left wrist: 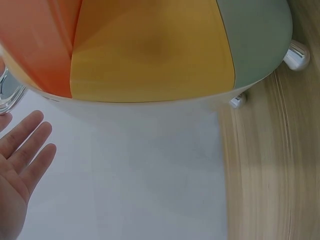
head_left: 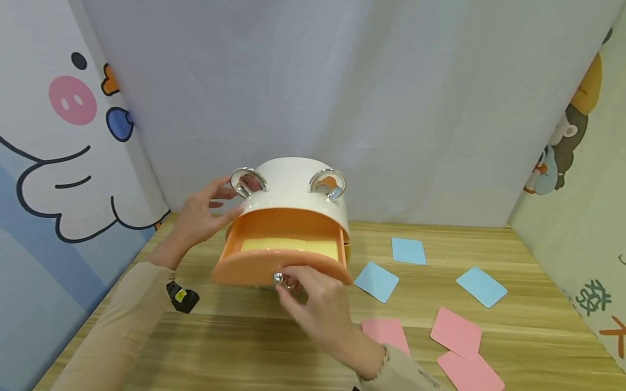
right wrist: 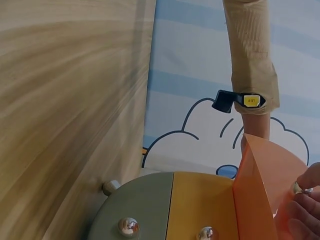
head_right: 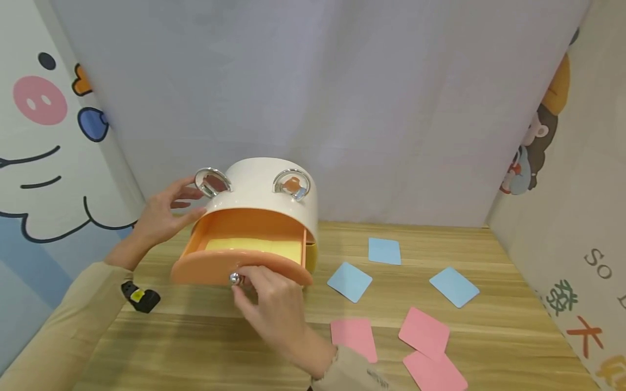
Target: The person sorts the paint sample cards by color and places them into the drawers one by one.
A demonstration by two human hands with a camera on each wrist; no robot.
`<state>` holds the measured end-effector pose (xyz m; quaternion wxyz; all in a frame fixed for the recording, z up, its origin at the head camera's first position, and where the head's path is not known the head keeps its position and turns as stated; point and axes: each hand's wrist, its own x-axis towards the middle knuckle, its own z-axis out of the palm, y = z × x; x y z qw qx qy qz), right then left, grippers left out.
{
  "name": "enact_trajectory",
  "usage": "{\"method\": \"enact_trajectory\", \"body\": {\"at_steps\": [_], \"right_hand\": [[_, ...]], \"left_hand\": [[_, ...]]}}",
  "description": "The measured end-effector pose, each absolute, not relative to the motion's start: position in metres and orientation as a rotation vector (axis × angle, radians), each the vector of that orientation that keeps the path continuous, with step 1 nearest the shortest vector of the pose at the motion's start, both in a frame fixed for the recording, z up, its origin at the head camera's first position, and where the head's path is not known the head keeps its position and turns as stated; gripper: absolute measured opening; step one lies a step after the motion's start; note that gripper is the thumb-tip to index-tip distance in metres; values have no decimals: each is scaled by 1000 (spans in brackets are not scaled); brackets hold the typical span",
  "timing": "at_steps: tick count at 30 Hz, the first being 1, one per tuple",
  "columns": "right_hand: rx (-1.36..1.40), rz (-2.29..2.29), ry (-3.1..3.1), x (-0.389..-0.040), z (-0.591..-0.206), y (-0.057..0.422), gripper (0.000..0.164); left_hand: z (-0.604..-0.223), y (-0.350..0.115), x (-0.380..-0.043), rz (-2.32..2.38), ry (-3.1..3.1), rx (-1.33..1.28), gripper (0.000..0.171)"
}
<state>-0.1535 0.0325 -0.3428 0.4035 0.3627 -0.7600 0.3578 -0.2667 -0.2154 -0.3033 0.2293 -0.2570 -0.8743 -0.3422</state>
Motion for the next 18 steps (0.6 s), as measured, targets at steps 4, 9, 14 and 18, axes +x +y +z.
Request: {"method": "enact_trajectory", "body": {"at_steps": [4,9,14,18], "right_hand": [[903,918,-1975,-161,-340,33,15],[896,914,-2011,-172,-337,34,13],[890,874,-2021,-181,-334,33,11],[877,845,-2030,-189,-333,32,11]], "left_hand": [[-302,-215,-267,-951,-2422,-701,59],[-301,-215,-266,-957,-2427,-703,59],[-300,-215,-265,-956,-2435,-701,60],[-298,-215,-264,-959,-2446,-692,61]]}}
